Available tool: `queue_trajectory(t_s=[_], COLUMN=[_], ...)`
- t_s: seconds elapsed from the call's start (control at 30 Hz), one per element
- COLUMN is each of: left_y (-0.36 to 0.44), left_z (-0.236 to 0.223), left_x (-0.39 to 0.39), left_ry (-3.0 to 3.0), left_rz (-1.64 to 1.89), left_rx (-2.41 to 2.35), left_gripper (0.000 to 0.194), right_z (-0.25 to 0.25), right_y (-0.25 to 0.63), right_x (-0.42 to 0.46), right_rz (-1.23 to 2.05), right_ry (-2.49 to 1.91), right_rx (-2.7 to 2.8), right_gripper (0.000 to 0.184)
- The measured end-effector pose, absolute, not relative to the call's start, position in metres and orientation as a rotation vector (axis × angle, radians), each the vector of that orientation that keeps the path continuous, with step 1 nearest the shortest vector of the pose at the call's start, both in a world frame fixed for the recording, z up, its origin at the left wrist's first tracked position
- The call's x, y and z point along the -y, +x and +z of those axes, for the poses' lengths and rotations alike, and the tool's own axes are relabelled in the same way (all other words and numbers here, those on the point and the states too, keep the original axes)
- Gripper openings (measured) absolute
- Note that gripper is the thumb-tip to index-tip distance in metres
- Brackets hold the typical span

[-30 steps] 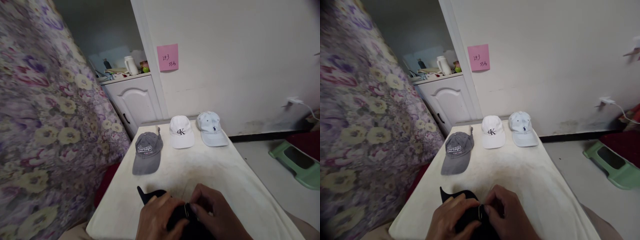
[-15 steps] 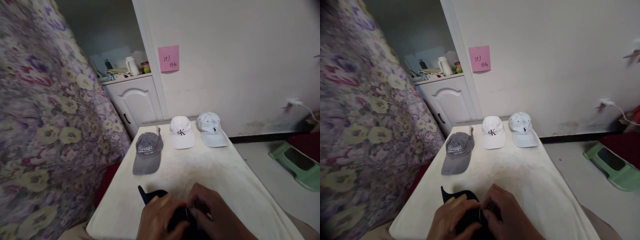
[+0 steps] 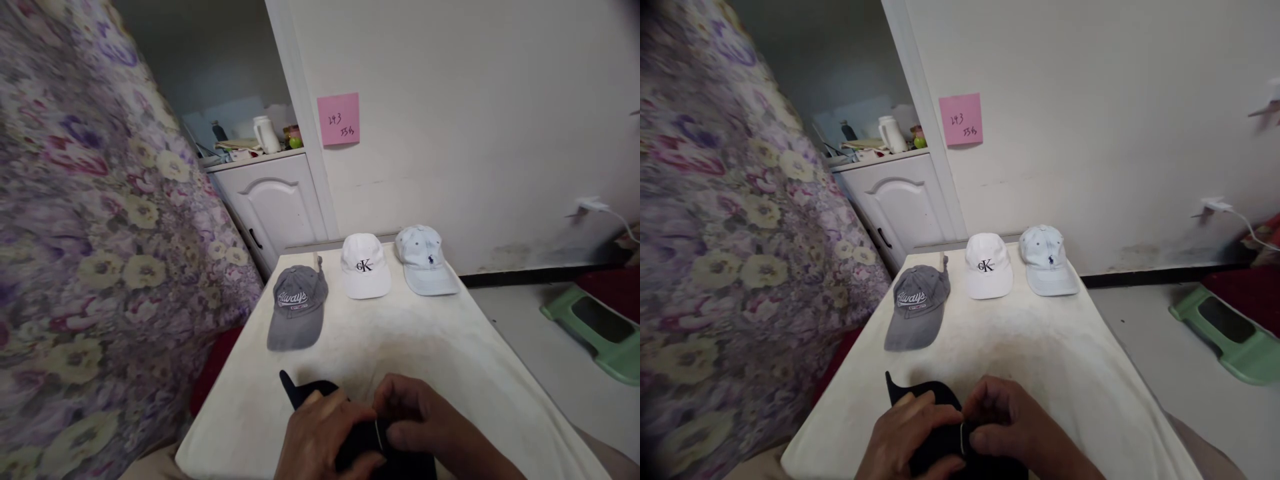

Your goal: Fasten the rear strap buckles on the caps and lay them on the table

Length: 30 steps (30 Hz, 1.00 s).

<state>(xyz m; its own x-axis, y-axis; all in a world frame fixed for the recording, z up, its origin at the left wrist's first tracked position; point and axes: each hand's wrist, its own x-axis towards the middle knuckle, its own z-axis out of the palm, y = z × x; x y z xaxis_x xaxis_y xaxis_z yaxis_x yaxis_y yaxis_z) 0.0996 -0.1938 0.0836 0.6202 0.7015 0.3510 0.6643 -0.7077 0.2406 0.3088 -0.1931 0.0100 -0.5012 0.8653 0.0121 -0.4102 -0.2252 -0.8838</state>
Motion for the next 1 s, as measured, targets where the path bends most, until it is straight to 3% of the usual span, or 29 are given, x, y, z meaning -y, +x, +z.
queue_trajectory(t_s=[0.3, 0.5, 1.0], left_y=[0.097, 0.097, 0.103], left_z=[0.086, 0.085, 0.084], left_x=[0.196, 0.196, 0.197], left_ry=[2.618, 2.595, 2.772], left_rz=[0.607, 0.557, 0.41], left_rx=[-1.18, -1.158, -1.137], left_gripper=[0.042, 0.03, 0.038], right_z=[0.008, 0.016, 0.015], right_y=[0.311, 0.309, 0.302], right_x=[0.189, 0.192, 0.196], right_rz=[1.898, 1.851, 1.716], right_ry=[-0.601, -0.648, -0.732], right_rx=[1.1, 1.114, 1.271], right_gripper=[0.033, 0.031, 0.026])
